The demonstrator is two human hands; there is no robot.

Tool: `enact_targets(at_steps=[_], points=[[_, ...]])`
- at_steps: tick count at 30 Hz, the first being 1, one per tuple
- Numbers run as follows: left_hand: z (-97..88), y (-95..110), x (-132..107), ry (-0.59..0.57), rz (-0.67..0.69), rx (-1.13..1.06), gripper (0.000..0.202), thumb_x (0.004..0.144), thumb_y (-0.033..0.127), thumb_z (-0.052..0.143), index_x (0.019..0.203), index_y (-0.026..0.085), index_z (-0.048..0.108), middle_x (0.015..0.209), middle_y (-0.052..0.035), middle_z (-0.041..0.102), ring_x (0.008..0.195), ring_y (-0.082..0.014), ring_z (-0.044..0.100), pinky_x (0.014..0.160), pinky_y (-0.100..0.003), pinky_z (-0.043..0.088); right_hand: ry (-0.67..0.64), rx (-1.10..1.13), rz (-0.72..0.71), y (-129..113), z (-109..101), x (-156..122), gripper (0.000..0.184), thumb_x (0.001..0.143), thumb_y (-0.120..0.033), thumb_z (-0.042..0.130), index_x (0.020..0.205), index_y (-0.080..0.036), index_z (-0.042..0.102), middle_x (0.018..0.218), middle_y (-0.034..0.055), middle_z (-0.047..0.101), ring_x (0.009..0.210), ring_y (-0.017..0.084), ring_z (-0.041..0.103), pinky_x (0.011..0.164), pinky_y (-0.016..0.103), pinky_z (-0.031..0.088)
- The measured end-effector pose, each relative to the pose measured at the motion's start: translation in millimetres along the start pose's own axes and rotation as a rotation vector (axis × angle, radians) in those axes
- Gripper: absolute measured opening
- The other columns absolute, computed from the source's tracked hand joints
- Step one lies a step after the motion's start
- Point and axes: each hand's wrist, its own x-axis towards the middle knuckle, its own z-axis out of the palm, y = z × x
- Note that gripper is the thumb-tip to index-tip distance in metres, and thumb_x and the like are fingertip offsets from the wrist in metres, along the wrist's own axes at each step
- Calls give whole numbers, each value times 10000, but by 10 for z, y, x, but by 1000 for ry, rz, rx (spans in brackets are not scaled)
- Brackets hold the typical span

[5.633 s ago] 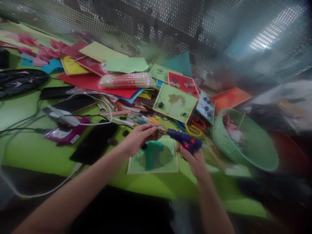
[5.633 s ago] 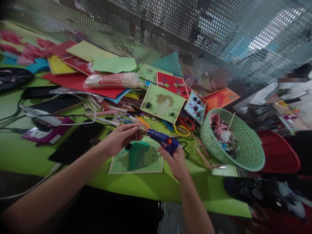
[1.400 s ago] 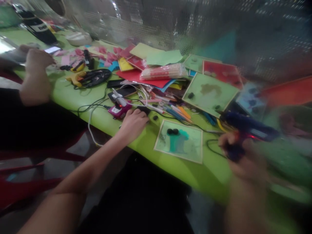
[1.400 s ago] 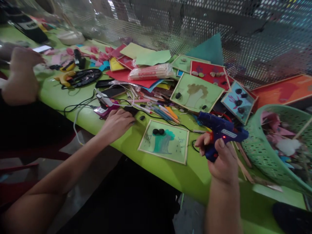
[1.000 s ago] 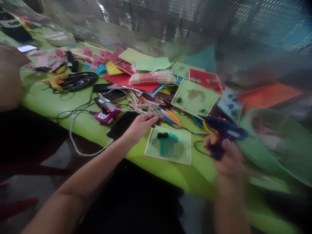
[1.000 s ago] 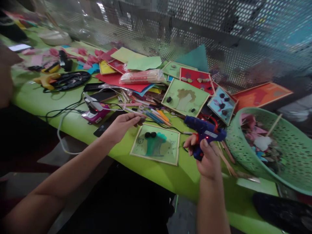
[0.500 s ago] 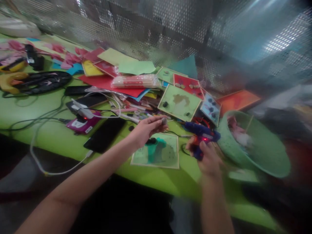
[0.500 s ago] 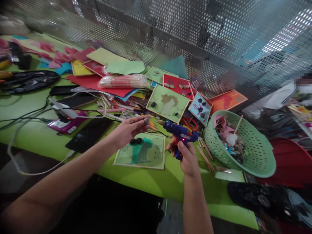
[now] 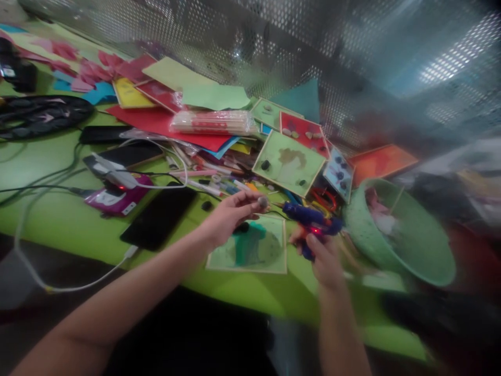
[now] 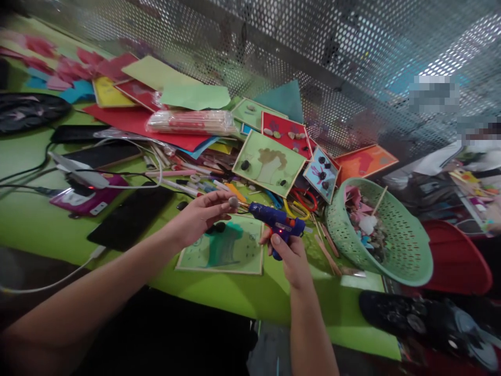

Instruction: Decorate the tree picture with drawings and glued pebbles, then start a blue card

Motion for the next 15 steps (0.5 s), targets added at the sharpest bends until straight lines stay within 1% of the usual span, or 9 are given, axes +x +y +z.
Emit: enact_targets(at_steps=[2, 7, 10, 15], points=[[3, -6, -3, 0, 10, -12, 307, 711, 259, 898, 986, 208, 771, 1005, -24, 789, 869, -136, 727, 775, -242, 538, -5, -20, 4, 6, 13, -6, 301, 897, -493, 704, 850, -206, 781, 782, 59, 743, 593, 148, 564, 565, 281, 461], [17, -6, -15, 15, -2, 2, 395, 720, 273, 891, 1093, 204, 782, 1066, -51, 796, 893, -154, 736, 820, -272, 545, 8, -52, 12, -8, 52, -5, 288, 882, -484, 726, 844, -201, 767, 776, 49, 727, 602, 149, 564, 585, 284, 466], [28, -1, -25, 19, 0, 18, 389, 715, 265, 891, 1083, 195, 786, 1050, -55, 797, 905, -157, 733, 822, -271, 543, 9, -64, 14, -5, 58, -6, 286, 881, -482, 731, 840, -199, 753, 804, 47, 730, 609, 142, 556, 606, 284, 472], [39, 6, -34, 26, 19, 64, 413, 698, 273, 898, 1082, 184, 775, 1062, -65, 789, 923, -168, 721, 799, -274, 543, 14, -115, 43, 6, 55, -16, 324, 888, -513, 718, 843, -195, 757, 794, 44, 724, 634, 145, 555, 610, 280, 466]])
